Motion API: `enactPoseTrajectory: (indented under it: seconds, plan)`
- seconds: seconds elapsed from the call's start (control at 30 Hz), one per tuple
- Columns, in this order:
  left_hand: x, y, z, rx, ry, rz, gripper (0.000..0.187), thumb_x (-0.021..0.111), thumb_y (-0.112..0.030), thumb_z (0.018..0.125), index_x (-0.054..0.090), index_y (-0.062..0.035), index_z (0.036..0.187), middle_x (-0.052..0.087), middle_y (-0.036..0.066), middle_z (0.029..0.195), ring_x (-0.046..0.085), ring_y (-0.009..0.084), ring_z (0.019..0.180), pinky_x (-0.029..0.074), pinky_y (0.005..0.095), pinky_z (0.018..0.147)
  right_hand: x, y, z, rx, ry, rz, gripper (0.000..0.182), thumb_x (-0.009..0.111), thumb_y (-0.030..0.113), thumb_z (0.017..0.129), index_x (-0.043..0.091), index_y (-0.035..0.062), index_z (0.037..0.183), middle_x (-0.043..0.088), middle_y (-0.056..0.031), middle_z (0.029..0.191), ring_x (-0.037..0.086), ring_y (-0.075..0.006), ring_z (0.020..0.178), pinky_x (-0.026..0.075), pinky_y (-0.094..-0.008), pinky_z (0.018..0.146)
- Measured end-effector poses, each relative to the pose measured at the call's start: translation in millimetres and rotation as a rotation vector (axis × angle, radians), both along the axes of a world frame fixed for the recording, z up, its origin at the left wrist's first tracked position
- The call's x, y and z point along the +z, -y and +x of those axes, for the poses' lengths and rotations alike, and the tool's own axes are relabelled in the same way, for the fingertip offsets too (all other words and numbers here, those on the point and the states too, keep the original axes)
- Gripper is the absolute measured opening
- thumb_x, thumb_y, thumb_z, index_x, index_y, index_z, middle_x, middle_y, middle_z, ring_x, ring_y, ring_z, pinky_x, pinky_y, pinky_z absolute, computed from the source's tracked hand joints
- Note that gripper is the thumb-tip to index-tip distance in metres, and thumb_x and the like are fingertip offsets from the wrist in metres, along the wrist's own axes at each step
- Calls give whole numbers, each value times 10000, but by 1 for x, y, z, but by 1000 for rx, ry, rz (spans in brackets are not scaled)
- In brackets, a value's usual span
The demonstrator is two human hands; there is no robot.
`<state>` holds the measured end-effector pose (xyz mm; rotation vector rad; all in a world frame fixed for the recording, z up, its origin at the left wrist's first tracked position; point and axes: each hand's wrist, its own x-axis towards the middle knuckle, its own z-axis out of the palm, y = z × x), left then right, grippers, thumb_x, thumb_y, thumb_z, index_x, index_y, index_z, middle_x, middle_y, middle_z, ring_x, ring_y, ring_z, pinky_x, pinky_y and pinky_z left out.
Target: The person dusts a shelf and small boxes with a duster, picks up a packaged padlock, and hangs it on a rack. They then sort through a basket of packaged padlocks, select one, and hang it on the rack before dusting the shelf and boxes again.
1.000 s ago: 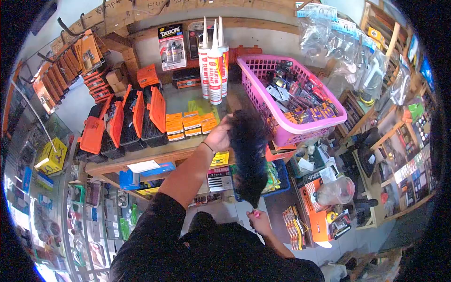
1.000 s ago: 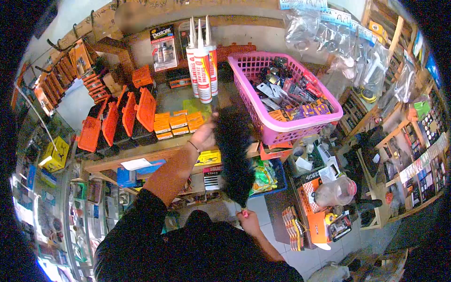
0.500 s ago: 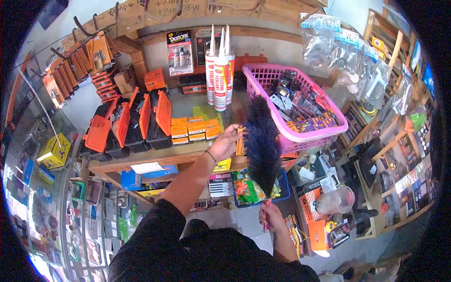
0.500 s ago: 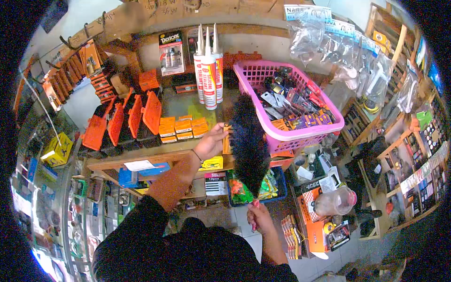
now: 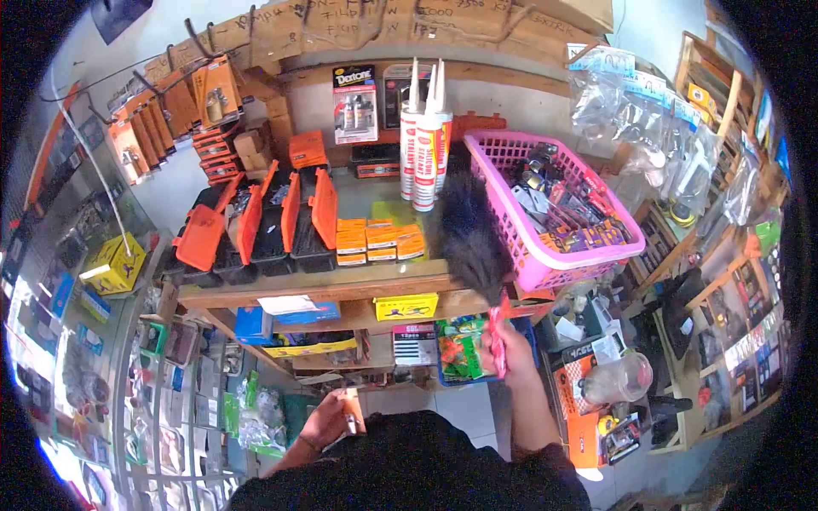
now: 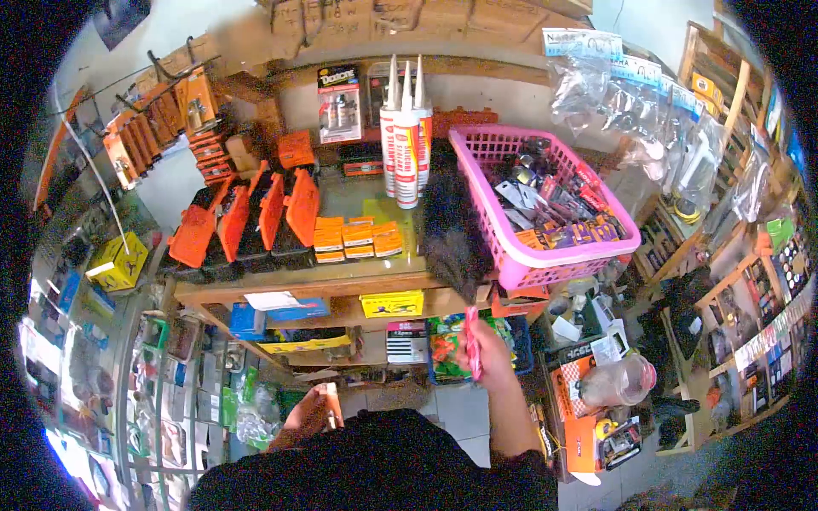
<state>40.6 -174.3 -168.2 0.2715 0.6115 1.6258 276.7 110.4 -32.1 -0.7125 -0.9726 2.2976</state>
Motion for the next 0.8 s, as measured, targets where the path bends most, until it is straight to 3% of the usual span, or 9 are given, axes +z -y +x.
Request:
enactPoseTrajectory:
  seconds: [0.2,0.33,0.4,0.43,0.5,0.6,0.67,0.73,0.8]
  plan:
    - [23,-1,-4,297,-45,-51,225,500,-118,849,460,-68,1064,548,76,1007,562,246,906,479,430,750,2,-53,-44,2,61,21,265,508,364,838,519,111,917,514,17,660,468,-120,452,333,-252,364]
    - [47,-31,-3,185,16,2,206,496,-120,856,456,-60,1049,559,91,963,573,245,884,480,422,751,-4,-54,-56,33,69,21,301,490,395,839,530,112,935,529,5,671,483,-138,455,349,-278,363]
    - [58,-31,-3,31,-87,261,186,491,-125,861,458,-68,1036,557,82,922,581,237,858,491,408,727,-8,-47,-53,-22,126,60,333,475,419,842,533,110,953,539,-4,685,493,-148,457,362,-289,365]
    - [43,-33,-14,-14,-107,12,172,494,-111,861,460,-70,1025,550,64,904,573,198,851,492,356,721,-5,-43,-50,-15,148,54,371,453,449,843,533,111,974,550,-15,704,513,-160,473,388,-292,385]
    - [51,-30,-25,-13,-154,9,169,494,-96,859,462,-67,1022,549,56,909,564,179,853,485,334,725,-3,-39,-42,-2,162,76,438,411,506,843,535,121,1011,573,-36,754,575,-185,569,459,-307,460]
    - [36,-34,-50,1,-197,-37,167,499,-63,852,465,-58,1015,541,36,921,536,138,874,455,287,757,10,-16,-41,-185,101,48,421,401,500,833,529,125,977,555,-33,719,547,-201,593,418,-311,448]
    - [61,-36,-57,71,-221,4,157,495,-60,853,468,-57,1008,536,31,916,533,135,878,441,291,784,-12,-13,-32,-436,112,-48,366,395,444,830,539,117,905,549,-48,709,553,-218,645,432,-341,491]
    - [99,-35,-58,102,-232,-67,172,488,-41,850,450,-57,1017,524,36,945,524,138,899,432,292,803,-118,-39,0,-351,-275,-344,308,405,389,821,535,111,796,540,-60,686,545,-225,631,429,-359,492]
    - [117,-41,-63,195,-407,-2,193,477,-13,846,427,-57,1026,511,39,976,506,126,926,416,284,816,-143,2,-3,-463,-67,-627,297,419,359,822,491,127,653,477,-39,567,476,-235,500,411,-361,448]
